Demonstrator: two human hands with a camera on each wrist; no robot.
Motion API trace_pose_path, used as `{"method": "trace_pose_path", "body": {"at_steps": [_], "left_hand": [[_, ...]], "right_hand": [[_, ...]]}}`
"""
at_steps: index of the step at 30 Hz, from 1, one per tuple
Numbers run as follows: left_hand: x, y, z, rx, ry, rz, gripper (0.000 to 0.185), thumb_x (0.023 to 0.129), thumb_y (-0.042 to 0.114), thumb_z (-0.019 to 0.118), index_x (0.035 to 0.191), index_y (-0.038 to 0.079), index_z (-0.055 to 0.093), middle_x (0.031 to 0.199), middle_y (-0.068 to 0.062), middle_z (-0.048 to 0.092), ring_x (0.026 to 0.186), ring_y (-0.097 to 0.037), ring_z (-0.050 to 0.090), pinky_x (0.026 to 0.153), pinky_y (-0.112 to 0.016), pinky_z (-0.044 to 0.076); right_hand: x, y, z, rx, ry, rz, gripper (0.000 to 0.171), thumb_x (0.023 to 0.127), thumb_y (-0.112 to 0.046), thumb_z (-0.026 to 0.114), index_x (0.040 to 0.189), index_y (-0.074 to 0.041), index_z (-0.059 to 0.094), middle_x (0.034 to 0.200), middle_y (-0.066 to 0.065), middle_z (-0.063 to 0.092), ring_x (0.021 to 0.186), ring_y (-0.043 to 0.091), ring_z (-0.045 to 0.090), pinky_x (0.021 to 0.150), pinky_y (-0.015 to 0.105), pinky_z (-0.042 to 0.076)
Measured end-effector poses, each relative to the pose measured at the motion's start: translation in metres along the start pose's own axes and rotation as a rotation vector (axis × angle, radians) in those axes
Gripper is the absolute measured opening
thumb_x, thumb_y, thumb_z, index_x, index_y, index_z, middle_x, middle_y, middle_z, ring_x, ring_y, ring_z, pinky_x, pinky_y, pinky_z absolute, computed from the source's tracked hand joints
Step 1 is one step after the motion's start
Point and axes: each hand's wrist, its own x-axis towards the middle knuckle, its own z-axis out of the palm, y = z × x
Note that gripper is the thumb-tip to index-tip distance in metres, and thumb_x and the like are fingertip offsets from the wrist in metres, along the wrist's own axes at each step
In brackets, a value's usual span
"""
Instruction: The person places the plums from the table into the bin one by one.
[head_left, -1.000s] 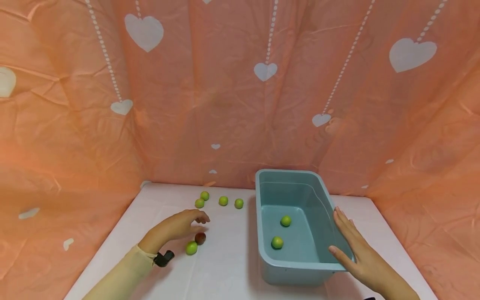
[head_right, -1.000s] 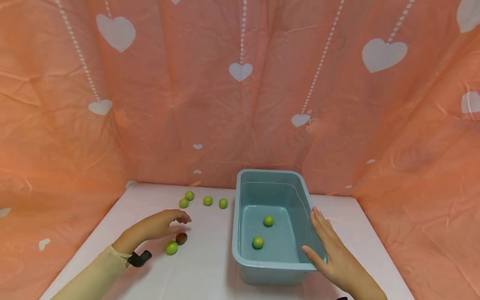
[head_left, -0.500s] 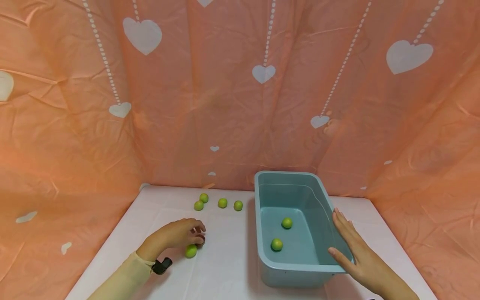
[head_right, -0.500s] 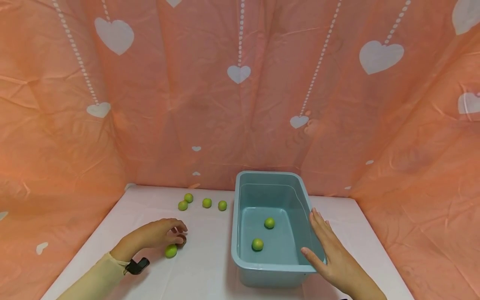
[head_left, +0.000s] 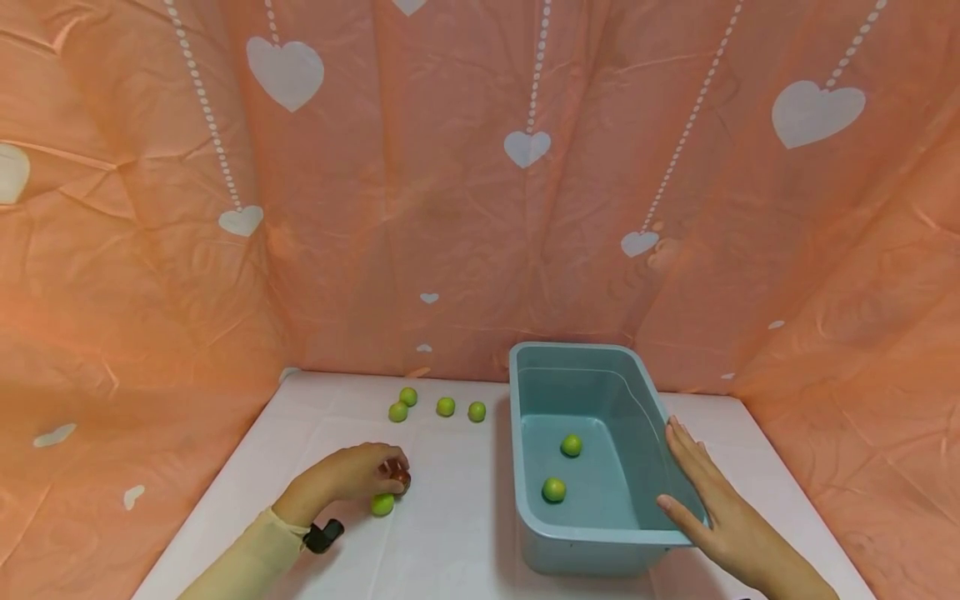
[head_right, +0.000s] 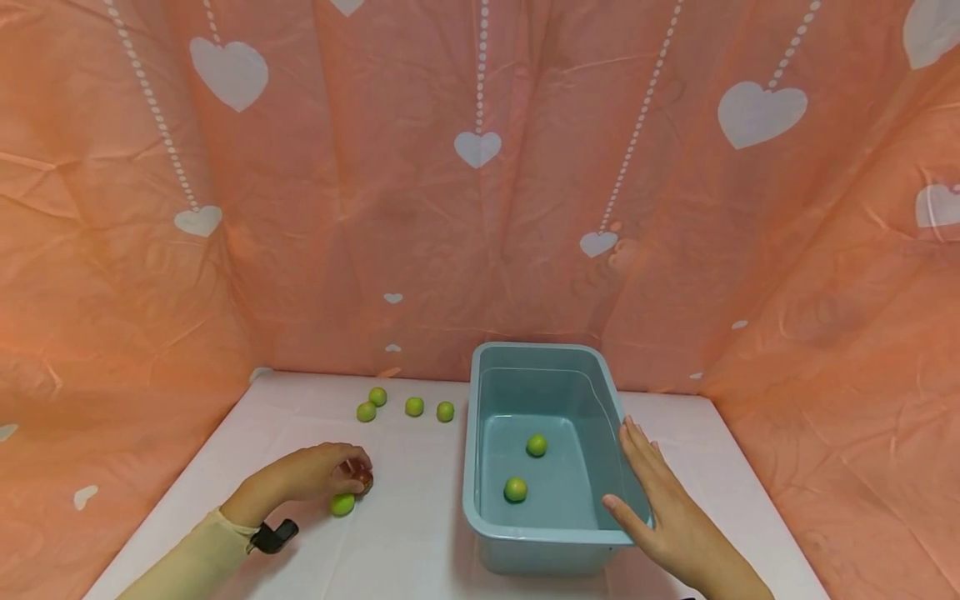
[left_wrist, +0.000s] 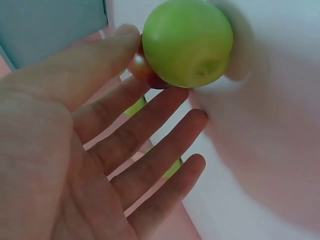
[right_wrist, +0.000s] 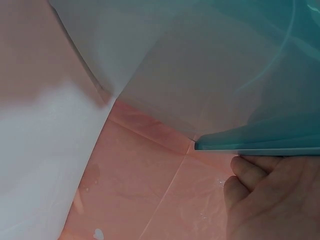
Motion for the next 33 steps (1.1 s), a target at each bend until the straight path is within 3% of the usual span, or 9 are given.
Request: {"method": "trace_pose_path", "body": {"at_steps": [16, 25, 33], "left_hand": [[-0.0003, 0.0015, -0.0011, -0.013, 0.003, -0.035, 0.013, 0.099, 0.024, 0.08, 0.109, 0.019, 0.074, 0.098, 0.007, 0.069, 0.093, -0.016, 0.064, 0.087, -0.049, 0.055], [0.0022, -0.0012, 0.0013, -0.005, 0.03, -0.031, 0.015, 0.098, 0.024, 0.081, 0.11, 0.018, 0.074, 0.096, 0.008, 0.07, 0.091, -0.014, 0.065, 0.085, -0.048, 0.055], [0.0048, -0.0012, 0.001, -0.009, 0.081, -0.02, 0.017, 0.101, 0.031, 0.078, 0.115, 0.022, 0.073, 0.099, 0.011, 0.069, 0.095, -0.013, 0.066, 0.087, -0.047, 0.056]], "right_hand": [[-0.0004, 0.0004, -0.0001, 0.02, -0.016, 0.022, 0.09, 0.104, -0.019, 0.071, 0.174, -0.019, 0.016, 0.18, 0.01, 0.011, 0.162, 0.045, 0.006, 0.113, 0.002, 0.0], [-0.0016, 0.0008, 0.0013, 0.0, -0.01, 0.013, 0.09, 0.104, -0.019, 0.072, 0.174, -0.018, 0.016, 0.18, 0.01, 0.012, 0.164, 0.029, 0.003, 0.114, 0.002, 0.0], [-0.0012, 0.0003, 0.0008, 0.002, -0.007, 0.016, 0.089, 0.104, -0.019, 0.072, 0.174, -0.018, 0.017, 0.18, 0.01, 0.012, 0.163, 0.031, 0.004, 0.114, 0.002, 0.0]]}}
